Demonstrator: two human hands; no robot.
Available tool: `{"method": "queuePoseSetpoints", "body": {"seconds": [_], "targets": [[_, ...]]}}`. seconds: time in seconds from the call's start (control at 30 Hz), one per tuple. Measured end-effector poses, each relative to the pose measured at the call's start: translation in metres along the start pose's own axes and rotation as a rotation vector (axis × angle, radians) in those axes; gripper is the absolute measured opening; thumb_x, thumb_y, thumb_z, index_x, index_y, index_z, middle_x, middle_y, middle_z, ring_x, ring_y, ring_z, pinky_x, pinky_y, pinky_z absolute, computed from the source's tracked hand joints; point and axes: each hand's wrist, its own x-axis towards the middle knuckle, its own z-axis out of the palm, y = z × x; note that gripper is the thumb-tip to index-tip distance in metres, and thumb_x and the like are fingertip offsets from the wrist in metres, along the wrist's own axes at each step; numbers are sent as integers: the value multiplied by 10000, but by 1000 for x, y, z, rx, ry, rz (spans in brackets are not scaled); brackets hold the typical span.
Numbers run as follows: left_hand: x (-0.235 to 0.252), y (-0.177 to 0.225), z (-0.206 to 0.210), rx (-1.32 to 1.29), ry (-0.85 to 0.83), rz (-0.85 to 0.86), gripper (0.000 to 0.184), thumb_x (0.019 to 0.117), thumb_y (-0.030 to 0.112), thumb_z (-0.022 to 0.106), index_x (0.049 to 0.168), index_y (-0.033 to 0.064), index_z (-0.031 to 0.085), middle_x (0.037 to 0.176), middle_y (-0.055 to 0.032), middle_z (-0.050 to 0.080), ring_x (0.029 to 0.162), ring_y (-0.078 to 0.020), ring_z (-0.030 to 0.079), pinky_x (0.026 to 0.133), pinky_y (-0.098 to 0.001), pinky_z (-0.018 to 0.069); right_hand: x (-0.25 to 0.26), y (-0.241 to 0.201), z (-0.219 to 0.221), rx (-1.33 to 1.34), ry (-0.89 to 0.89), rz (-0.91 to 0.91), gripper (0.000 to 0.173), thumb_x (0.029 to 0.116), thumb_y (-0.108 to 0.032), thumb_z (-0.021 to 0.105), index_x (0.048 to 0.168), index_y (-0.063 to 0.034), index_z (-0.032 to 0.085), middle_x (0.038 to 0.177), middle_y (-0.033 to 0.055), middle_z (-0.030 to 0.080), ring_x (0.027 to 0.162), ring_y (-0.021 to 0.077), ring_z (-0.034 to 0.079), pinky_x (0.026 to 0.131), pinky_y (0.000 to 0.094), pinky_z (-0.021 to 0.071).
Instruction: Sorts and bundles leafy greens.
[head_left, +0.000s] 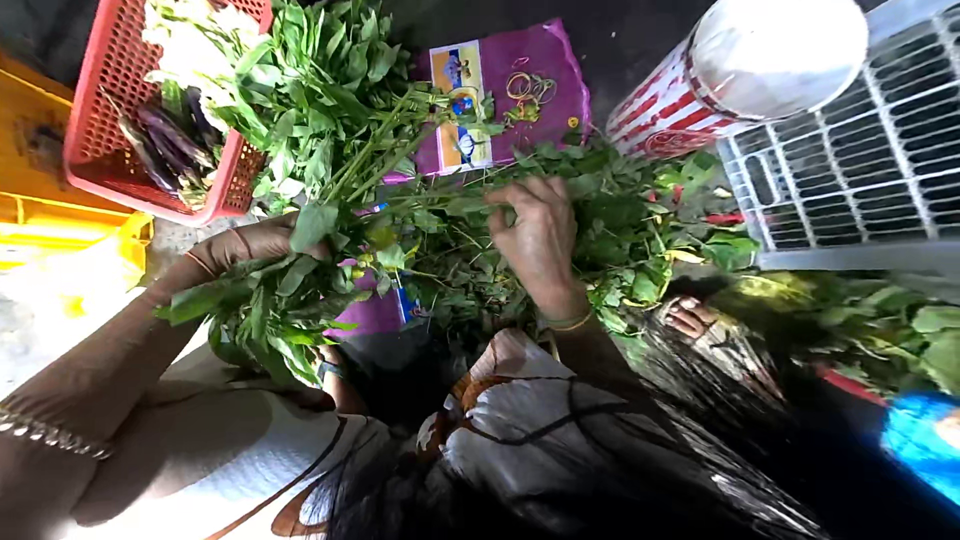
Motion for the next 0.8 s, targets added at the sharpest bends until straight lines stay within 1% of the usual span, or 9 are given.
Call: {"method": "queuePoseSetpoints", "body": {"seconds": [0.07, 0.2, 0.3, 0.37, 0.43, 0.53, 0.63, 0.7, 0.8], "targets": [[-1, 11, 5, -40, -14, -74, 181, 933, -28, 559, 997, 112, 653, 834, 58, 690, 775, 9, 653, 735, -182, 557, -3, -2, -4, 30, 47, -10, 170, 883, -19, 647, 1021, -58, 738, 1219, 181, 618, 1183, 420, 544, 936, 560, 486], [-10, 30, 20, -131, 2, -101, 204, 930, -67, 543, 986, 109, 629, 815, 42, 671, 729, -6, 643, 685, -173, 551, -1, -24, 3, 227, 128, -209, 151, 923, -118, 611, 961, -40, 733, 1100, 150, 666, 1090, 326, 611, 914, 459, 512], [-10, 25, 21, -144, -51, -45, 190, 903, -26, 580, 1003, 124, 639, 820, 46, 706, 721, -3, 665, 660, -177, 567, 7, -43, 25, 195, 48, -175, 404, 980, -435, 632, 942, -56, 770, 935, 115, 715, 882, 277, 693, 719, 449, 565], [-23, 19, 27, -210, -70, 41, 203, 895, 29, 606, 1075, 121, 624, 868, 45, 693, 749, 3, 662, 679, -175, 565, 11, -50, 37, 176, -14, -130, 498, 953, -527, 646, 952, -39, 745, 844, 120, 696, 713, 276, 677, 580, 465, 533], [-25, 21, 31, -216, -47, 9, 175, 904, 27, 608, 1052, 116, 632, 850, 46, 691, 731, 7, 655, 667, -173, 558, 15, -52, 41, 264, -117, -99, 375, 963, -415, 673, 1023, -57, 762, 870, 112, 723, 703, 253, 680, 614, 468, 547], [-17, 28, 30, -140, -44, -98, 137, 918, 0, 588, 977, 115, 636, 789, 56, 686, 691, 13, 649, 639, -166, 549, 18, -47, 40, 468, -217, -95, 229, 987, -253, 662, 953, -55, 772, 865, 83, 737, 750, 161, 690, 720, 374, 563], [-1, 33, 25, -73, -83, -153, 174, 941, -23, 553, 950, 127, 640, 779, 63, 696, 710, 3, 661, 660, -174, 562, 15, -31, 38, 448, -135, -194, 208, 991, -199, 656, 953, -23, 761, 899, 108, 733, 788, 173, 696, 756, 340, 575], [0, 31, 21, -65, -95, -128, 177, 944, -24, 559, 916, 116, 664, 769, 51, 703, 699, -4, 663, 658, -181, 564, 14, -16, 32, 364, -90, -194, 210, 998, -171, 639, 996, -6, 769, 943, 143, 742, 835, 238, 719, 795, 402, 587], [0, 27, 19, -66, -89, -95, 186, 921, -46, 563, 904, 115, 654, 760, 46, 697, 688, -3, 656, 648, -178, 559, 11, 8, 18, 189, -66, 8, 235, 1012, -195, 611, 1025, -8, 753, 978, 169, 735, 860, 299, 715, 800, 492, 575]]}}
